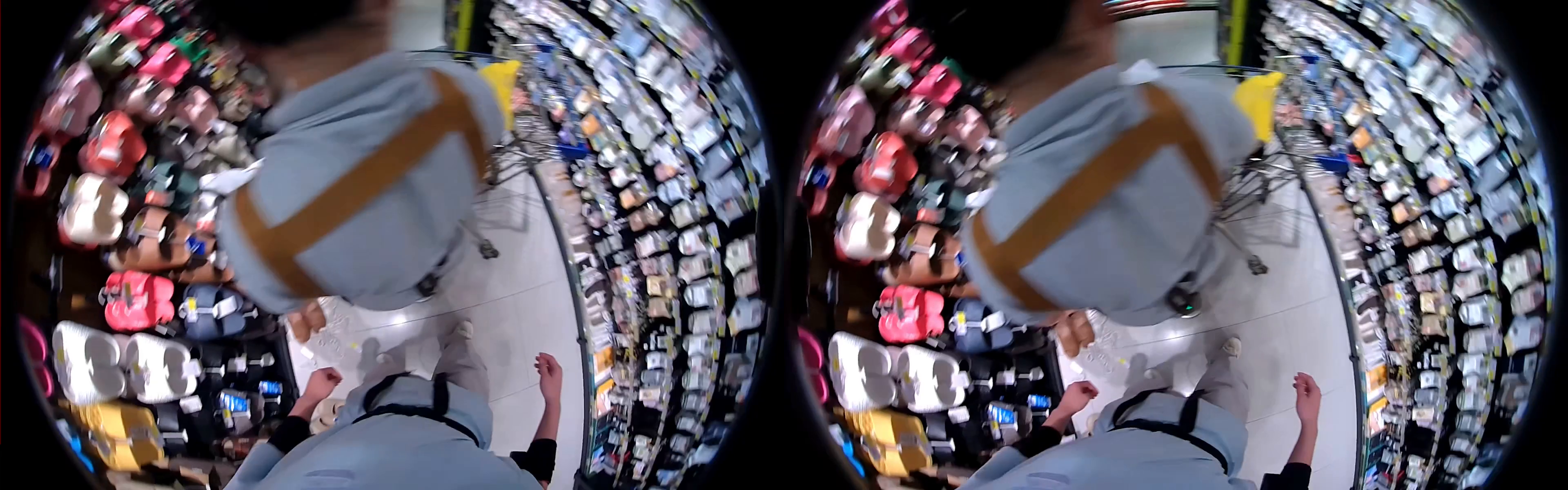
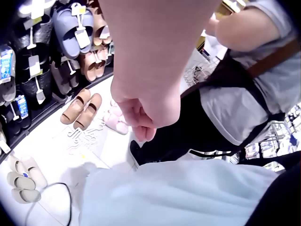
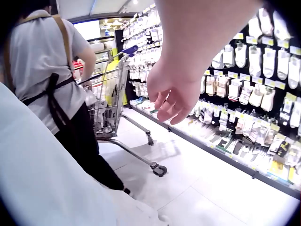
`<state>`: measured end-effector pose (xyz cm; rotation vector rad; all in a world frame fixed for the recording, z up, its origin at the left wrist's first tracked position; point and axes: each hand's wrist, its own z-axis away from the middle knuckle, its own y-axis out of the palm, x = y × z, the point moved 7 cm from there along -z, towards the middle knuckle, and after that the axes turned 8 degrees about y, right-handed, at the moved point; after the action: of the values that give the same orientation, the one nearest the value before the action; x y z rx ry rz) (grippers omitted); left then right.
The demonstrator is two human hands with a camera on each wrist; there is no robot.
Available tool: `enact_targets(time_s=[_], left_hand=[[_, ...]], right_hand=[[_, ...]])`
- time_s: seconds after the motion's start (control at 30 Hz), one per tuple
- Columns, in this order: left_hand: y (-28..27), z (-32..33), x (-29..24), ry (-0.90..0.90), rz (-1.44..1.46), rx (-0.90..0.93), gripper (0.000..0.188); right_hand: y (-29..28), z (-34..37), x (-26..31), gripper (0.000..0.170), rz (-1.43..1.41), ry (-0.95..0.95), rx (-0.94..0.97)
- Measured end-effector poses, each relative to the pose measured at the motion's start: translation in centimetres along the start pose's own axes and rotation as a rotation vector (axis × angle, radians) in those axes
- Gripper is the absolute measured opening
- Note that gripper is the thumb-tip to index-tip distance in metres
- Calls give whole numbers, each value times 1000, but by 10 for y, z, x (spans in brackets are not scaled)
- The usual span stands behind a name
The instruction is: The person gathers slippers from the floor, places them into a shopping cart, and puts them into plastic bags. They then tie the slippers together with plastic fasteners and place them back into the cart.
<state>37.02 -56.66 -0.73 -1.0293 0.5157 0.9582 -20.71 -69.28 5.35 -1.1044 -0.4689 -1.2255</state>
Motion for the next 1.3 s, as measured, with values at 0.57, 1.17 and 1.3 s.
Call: enact_targets(time_s=[0.57, 1.17, 1.3], left_hand=[[180, -190, -259, 16, -17, 6, 29], [78, -372, -583, 666, 22, -663, 31], [72, -393, -594, 555, -90, -792, 24]], right_hand=[[-140, -322, 134, 24, 26, -159, 222], [-34, -435, 563, 23, 565, -1095, 499], [30, -433, 593, 25, 712, -1397, 740]])
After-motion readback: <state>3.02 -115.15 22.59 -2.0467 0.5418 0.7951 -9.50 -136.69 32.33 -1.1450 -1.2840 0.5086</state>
